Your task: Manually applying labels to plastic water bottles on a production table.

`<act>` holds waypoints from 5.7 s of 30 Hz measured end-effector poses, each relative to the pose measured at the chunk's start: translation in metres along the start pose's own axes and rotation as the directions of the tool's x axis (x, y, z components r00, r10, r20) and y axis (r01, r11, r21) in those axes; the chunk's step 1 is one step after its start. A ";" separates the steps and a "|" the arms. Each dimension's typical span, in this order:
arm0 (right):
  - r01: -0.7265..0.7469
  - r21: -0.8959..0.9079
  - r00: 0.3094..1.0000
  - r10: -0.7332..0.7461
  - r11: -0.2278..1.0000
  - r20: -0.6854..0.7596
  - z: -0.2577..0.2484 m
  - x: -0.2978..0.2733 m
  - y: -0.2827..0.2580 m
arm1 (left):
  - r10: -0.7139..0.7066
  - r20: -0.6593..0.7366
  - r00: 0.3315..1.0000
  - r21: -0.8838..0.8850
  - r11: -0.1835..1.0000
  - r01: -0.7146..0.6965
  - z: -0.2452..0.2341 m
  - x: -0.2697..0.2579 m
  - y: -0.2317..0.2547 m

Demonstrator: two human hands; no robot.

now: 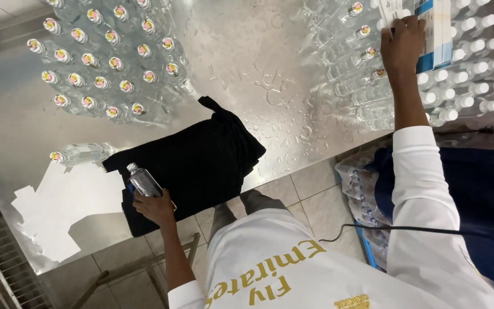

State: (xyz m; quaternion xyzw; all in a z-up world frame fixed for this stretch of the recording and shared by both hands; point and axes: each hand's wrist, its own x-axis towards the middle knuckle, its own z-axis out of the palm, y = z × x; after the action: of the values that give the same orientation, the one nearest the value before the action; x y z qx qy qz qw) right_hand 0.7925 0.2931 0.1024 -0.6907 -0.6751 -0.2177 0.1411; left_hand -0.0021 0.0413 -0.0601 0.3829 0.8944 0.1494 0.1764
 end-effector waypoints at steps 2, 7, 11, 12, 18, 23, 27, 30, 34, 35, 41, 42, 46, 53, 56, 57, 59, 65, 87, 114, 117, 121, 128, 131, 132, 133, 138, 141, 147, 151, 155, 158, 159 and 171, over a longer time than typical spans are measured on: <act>0.005 -0.054 1.000 -0.007 0.999 -0.031 0.006 -0.001 0.002 | 0.010 0.004 1.000 -0.068 0.998 -0.009 0.005 -0.015 0.019; -0.002 -0.077 0.999 -0.002 0.997 -0.043 0.013 -0.008 0.006 | 0.084 0.032 0.996 -0.226 0.971 -0.075 0.027 -0.058 0.081; 0.051 -0.228 0.984 -0.088 0.972 -0.156 0.025 -0.008 0.014 | 0.124 0.158 0.980 -0.287 0.955 -0.075 0.048 -0.078 0.117; 0.067 -0.273 0.968 -0.129 0.960 -0.216 0.026 -0.006 0.016 | 0.160 0.167 0.973 -0.282 0.953 -0.109 0.052 -0.085 0.121; 0.072 -0.350 0.964 -0.155 0.934 -0.217 0.017 -0.005 0.000 | 0.244 0.192 0.950 -0.187 0.960 -0.209 0.052 -0.086 0.107; 0.012 -0.088 0.976 -0.031 0.996 -0.217 0.003 -0.004 -0.017 | 0.180 0.245 0.953 -0.393 0.917 -0.072 0.007 -0.094 0.102; 0.007 0.029 0.931 0.004 1.000 -0.364 -0.030 0.011 -0.033 | 0.309 0.043 0.950 -0.627 0.749 -0.215 0.003 -0.085 0.060; 0.038 0.374 0.903 0.128 0.927 -0.409 -0.076 0.019 -0.072 | 0.105 0.195 0.975 -0.716 0.695 0.068 -0.042 -0.086 0.085; -0.194 0.813 0.920 0.390 0.549 -0.044 -0.113 -0.013 -0.173 | 0.058 0.179 0.982 -0.690 0.719 0.083 -0.048 -0.080 0.100; -0.402 0.863 0.860 0.451 0.307 0.240 -0.125 -0.023 -0.206 | 0.081 0.122 0.989 -0.742 0.670 0.036 -0.040 -0.076 0.104; -0.675 0.738 0.734 0.098 -0.002 0.672 -0.181 -0.090 -0.372 | 0.304 0.123 0.945 -0.943 0.333 0.015 -0.107 -0.072 0.186; -0.681 0.732 0.731 0.062 -0.004 0.680 -0.179 -0.106 -0.386 | 0.388 0.256 0.886 -0.954 0.252 0.165 -0.129 -0.072 0.205; -0.661 0.749 0.746 -0.062 0.055 0.663 -0.173 -0.143 -0.430 | 0.362 0.203 0.910 -0.979 0.108 0.176 -0.173 -0.071 0.200; -0.640 0.764 0.757 -0.107 0.078 0.645 -0.191 -0.164 -0.460 | 0.232 0.228 0.946 -0.973 0.094 0.211 -0.176 -0.073 0.150; -0.632 0.771 0.761 -0.122 0.086 0.637 -0.209 -0.162 -0.474 | 0.255 0.275 0.927 -0.959 0.009 0.282 -0.174 -0.074 0.141; -0.635 0.767 0.756 -0.129 0.091 0.641 -0.215 -0.161 -0.480 | 0.231 0.294 0.928 -0.953 -0.010 0.304 -0.170 -0.072 0.138; -0.632 0.768 0.757 -0.133 0.101 0.640 -0.219 -0.162 -0.485 | 0.218 0.318 0.923 -0.944 -0.022 0.330 -0.173 -0.070 0.135; -0.551 0.805 0.802 -0.126 0.219 0.584 -0.233 -0.163 -0.491 | 0.286 0.300 0.910 -0.948 -0.020 0.318 -0.164 -0.072 0.134; -0.142 0.949 0.941 -0.259 0.281 0.218 -0.272 -0.144 -0.519 | 0.460 0.172 0.871 -0.985 0.085 0.150 -0.152 -0.122 0.147; -0.755 0.592 0.620 -0.014 -0.281 0.784 -0.212 -0.204 -0.469 | 0.229 0.062 0.971 -0.977 0.211 0.013 -0.178 -0.100 0.136; -0.841 0.522 0.540 -0.185 -0.139 0.821 -0.220 -0.231 -0.468 | 0.117 0.050 0.992 -0.984 0.178 0.028 -0.187 -0.092 0.136; -0.811 0.561 0.469 -0.388 0.167 0.793 -0.252 -0.204 -0.464 | 0.117 0.076 0.990 -0.975 0.215 0.050 -0.186 -0.087 0.141; -0.505 0.838 0.820 -0.189 0.206 0.541 -0.273 -0.131 -0.469 | 0.410 0.056 0.910 -0.968 0.245 -0.051 -0.165 -0.099 0.147; -0.443 0.865 0.824 -0.274 0.236 0.497 -0.281 -0.110 -0.478 | 0.476 0.085 0.875 -0.943 0.322 -0.083 -0.161 -0.109 0.155; -0.439 0.864 0.802 -0.325 0.246 0.501 -0.282 -0.102 -0.483 | 0.506 0.082 0.859 -0.929 0.350 -0.117 -0.161 -0.109 0.160; -0.439 0.864 0.805 -0.320 0.246 0.500 -0.283 -0.103 -0.483 | 0.510 0.083 0.856 -0.929 0.349 -0.118 -0.161 -0.110 0.161; -0.566 0.791 0.726 -0.313 0.233 0.612 -0.259 -0.119 -0.470 | 0.568 -0.094 0.818 -0.906 0.291 -0.307 -0.170 -0.107 0.167; -0.618 0.783 0.763 -0.184 0.073 0.620 -0.256 -0.125 -0.481 | 0.509 -0.306 0.805 -0.770 0.365 -0.524 -0.177 -0.108 0.162; -0.442 0.895 0.883 -0.152 0.054 0.445 -0.262 -0.139 -0.510 | 0.663 -0.109 0.741 -0.940 0.172 -0.293 -0.173 -0.138 0.166; -0.376 0.921 0.901 -0.194 0.098 0.389 -0.260 -0.136 -0.518 | 0.598 -0.023 0.801 -0.965 0.195 -0.174 -0.178 -0.130 0.166; -0.336 0.928 0.885 -0.283 0.162 0.370 -0.261 -0.137 -0.529 | 0.464 0.098 0.880 -0.972 0.233 -0.014 -0.178 -0.118 0.158; -0.378 0.910 0.864 -0.288 0.172 0.413 -0.268 -0.133 -0.545 | 0.404 0.157 0.901 -0.969 0.241 0.061 -0.164 -0.105 0.145; -0.430 0.886 0.841 -0.281 0.171 0.462 -0.272 -0.132 -0.551 | 0.383 0.182 0.906 -0.966 0.244 0.091 -0.158 -0.102 0.139; -0.672 0.725 0.734 -0.004 -0.148 0.679 -0.220 -0.168 -0.549 | -0.078 0.273 0.959 -0.958 -0.113 0.263 -0.073 0.038 -0.022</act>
State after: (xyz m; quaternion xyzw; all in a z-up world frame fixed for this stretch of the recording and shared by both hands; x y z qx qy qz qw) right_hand 0.2234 0.0659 0.1557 -0.5576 -0.4074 0.5487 0.4713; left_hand -0.0716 0.0450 -0.0110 0.0185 0.5215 0.7094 0.4738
